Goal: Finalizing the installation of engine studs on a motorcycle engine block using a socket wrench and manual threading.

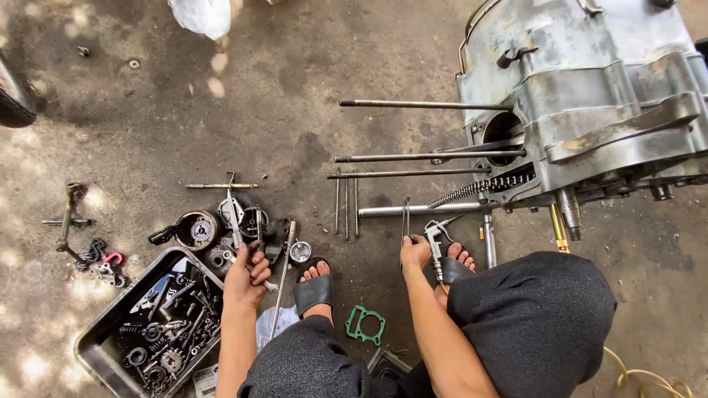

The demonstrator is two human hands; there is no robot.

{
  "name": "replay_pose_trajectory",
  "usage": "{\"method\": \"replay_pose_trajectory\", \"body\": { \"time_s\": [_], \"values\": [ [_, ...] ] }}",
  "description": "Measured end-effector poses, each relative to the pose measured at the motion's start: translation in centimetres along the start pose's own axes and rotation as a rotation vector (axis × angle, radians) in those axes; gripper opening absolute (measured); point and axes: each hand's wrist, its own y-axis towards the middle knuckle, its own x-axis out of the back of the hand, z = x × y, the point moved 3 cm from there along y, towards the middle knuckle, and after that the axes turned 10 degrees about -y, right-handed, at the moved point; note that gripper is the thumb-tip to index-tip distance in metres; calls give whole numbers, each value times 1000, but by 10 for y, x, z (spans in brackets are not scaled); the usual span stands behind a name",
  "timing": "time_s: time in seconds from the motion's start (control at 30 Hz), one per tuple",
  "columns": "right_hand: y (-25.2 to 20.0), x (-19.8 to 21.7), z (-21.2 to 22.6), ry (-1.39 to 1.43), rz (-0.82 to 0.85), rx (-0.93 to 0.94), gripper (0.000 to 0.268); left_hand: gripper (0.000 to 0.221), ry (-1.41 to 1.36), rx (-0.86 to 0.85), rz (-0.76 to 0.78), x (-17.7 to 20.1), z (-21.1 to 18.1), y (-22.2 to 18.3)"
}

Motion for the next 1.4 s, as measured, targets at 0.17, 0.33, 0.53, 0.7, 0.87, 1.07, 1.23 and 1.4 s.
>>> {"method": "replay_pose_trajectory", "body": {
  "time_s": [0.17,0.33,0.53,0.7,0.87,1.07,1.23,1.4],
  "values": [
    [-89,87,115,249,-109,280,23,24,388,-194,53,-81,-11,-48],
    [-190,101,242,852,639,587,26,32,1041,-416,139,-144,-38,-56],
    [-264,223,344,874,850,971,27,18,1043,-805,280,-264,-114,-179],
    [-262,286,371,495,190,1494,20,14,979,-731,405,-308,-126,-204],
    [-210,255,353,851,349,1068,12,19,807,-705,347,-318,-145,-173],
    [-210,253,346,1462,867,570,33,21,581,-626,377,-319,-115,-150],
    [-207,258,360,1634,940,583,30,17,555,-565,429,-329,-74,-156],
    [-161,259,355,1683,598,573,24,23,648,-436,461,-339,-70,-153]
  ]
}}
